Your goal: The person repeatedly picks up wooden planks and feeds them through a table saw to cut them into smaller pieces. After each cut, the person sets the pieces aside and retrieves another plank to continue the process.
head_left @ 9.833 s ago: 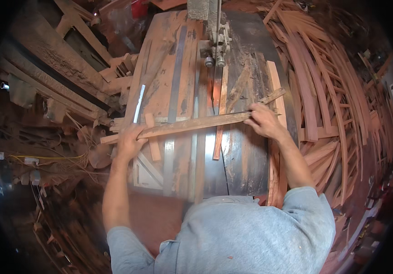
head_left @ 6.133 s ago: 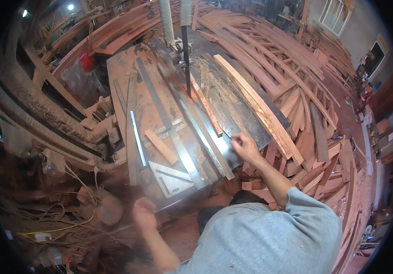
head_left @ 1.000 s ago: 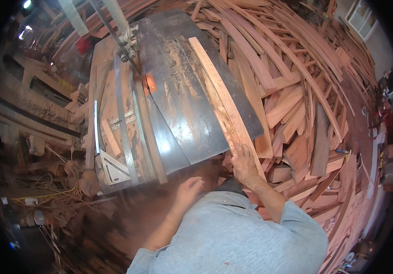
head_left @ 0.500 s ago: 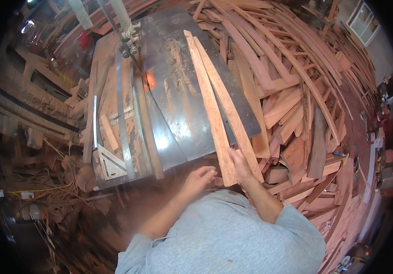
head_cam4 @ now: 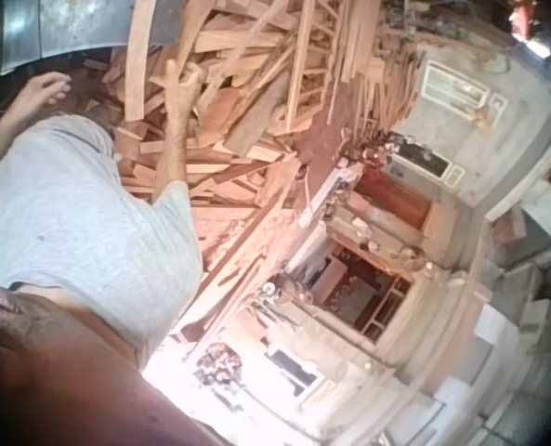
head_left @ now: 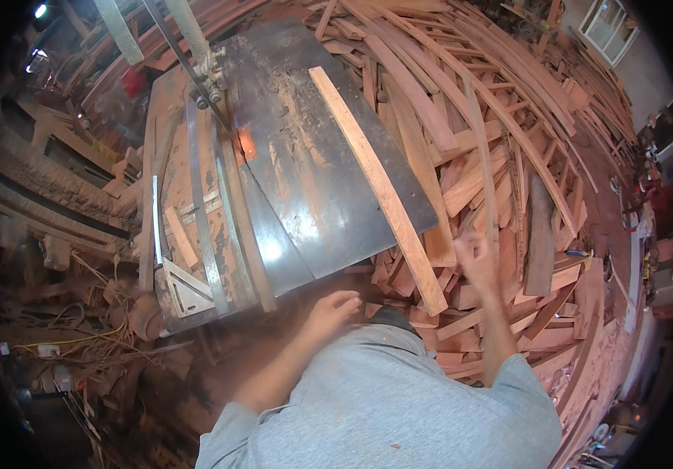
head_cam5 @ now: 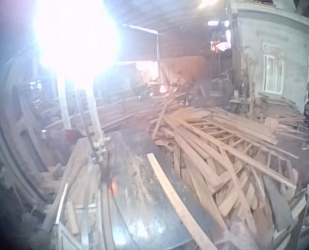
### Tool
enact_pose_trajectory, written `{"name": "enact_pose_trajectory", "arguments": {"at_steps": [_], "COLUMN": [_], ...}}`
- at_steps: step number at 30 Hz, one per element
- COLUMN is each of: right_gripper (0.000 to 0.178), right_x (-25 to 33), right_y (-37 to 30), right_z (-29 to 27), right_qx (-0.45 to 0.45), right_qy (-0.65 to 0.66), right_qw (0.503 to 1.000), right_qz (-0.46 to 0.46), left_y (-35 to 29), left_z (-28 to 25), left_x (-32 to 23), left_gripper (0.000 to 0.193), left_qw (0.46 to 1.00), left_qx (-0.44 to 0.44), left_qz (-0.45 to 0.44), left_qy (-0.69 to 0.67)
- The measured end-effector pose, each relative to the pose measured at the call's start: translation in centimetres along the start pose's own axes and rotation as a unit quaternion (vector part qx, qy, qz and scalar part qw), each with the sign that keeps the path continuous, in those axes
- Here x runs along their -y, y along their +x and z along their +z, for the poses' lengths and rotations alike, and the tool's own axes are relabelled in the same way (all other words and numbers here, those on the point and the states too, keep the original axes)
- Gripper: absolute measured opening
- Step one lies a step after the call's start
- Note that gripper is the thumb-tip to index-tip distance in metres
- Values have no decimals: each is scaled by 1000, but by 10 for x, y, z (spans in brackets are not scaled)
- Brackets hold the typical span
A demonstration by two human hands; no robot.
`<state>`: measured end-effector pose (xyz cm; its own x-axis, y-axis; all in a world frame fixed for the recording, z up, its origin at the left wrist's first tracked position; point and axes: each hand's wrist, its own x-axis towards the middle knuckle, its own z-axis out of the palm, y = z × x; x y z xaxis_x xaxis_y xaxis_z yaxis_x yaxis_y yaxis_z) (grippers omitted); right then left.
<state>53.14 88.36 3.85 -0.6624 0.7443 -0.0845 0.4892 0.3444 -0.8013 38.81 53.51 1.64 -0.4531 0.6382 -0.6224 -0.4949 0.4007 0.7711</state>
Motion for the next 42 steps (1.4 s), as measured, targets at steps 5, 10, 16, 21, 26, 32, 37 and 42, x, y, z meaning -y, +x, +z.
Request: {"name": "enact_pose_trajectory", "arguments": {"at_steps": [5, 10, 16, 21, 26, 32, 37, 42], "right_gripper": [70, 50, 51, 29, 36, 54, 69, 83], "right_x": [28, 42, 60, 49, 45, 121, 157, 195], "right_y": [-54, -48, -42, -50, -56, -41, -43, -76], "right_z": [82, 96, 157, 179, 123, 153, 290, 347], "right_qx": [115, 323, 431, 350, 223, 203, 429, 426], "right_qy": [-187, 463, 387, 250, -278, -69, 124, 25], "right_qw": [968, 817, 809, 898, 913, 918, 885, 887], "right_qz": [-122, 121, 103, 87, -199, -333, -132, -179], "left_y": [3, 8, 0, -3, -41, -23, 1, -28], "left_z": [17, 32, 44, 22, -10, -72, -78, -50], "left_x": [-12, -5, -12, 39, 86, 102, 125, 135], "left_gripper": [44, 50, 50, 45, 38, 27, 31, 49], "left_qw": [999, 995, 970, 990, 859, 775, 691, 712], "left_qx": [4, -22, 38, -127, -331, -356, -205, -309], "left_qz": [35, 91, 71, 27, 10, 91, 172, 54], "left_qy": [-17, -19, -231, -61, -391, -514, -672, -628]}}
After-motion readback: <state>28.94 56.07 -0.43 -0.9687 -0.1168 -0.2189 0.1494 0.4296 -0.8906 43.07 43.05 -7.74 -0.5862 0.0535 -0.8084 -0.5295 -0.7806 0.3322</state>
